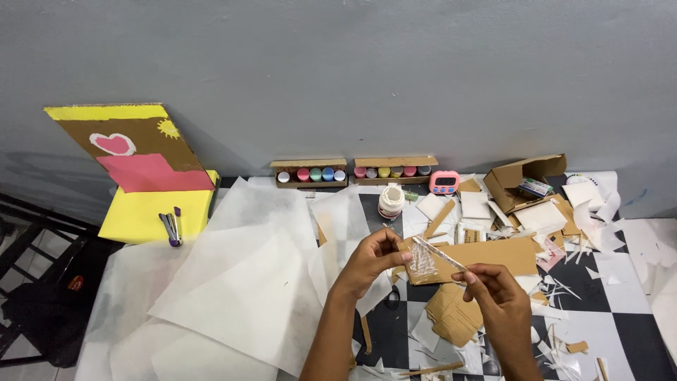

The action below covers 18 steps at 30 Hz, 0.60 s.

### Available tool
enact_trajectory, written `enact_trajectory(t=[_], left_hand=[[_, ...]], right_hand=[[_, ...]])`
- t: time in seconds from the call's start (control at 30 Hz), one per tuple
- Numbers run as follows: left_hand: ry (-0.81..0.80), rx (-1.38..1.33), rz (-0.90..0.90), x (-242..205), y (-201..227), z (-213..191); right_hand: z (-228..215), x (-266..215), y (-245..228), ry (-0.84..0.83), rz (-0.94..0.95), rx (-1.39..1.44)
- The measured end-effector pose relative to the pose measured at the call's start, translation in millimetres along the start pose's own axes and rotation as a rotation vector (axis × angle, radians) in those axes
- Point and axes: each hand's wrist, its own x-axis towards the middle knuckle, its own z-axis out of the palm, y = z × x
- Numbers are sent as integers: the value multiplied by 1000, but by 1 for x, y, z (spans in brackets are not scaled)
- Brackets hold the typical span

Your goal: Cutting cardboard strips with scissors and applying glue to components using a small stick.

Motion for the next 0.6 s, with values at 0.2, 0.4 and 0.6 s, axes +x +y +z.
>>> enact_trajectory(t=[0.2,0.4,0.6], left_hand=[[2,-229,-18,-2,-2,5],[-143,-379,-13,-12,15,13],[-82,-426,-77,-10,2,10]], right_hand=[[-4,7,26,-50,-215,-171],[-6,6,36,-30,-322,-443],[-7,3,40,7,-533,-486]])
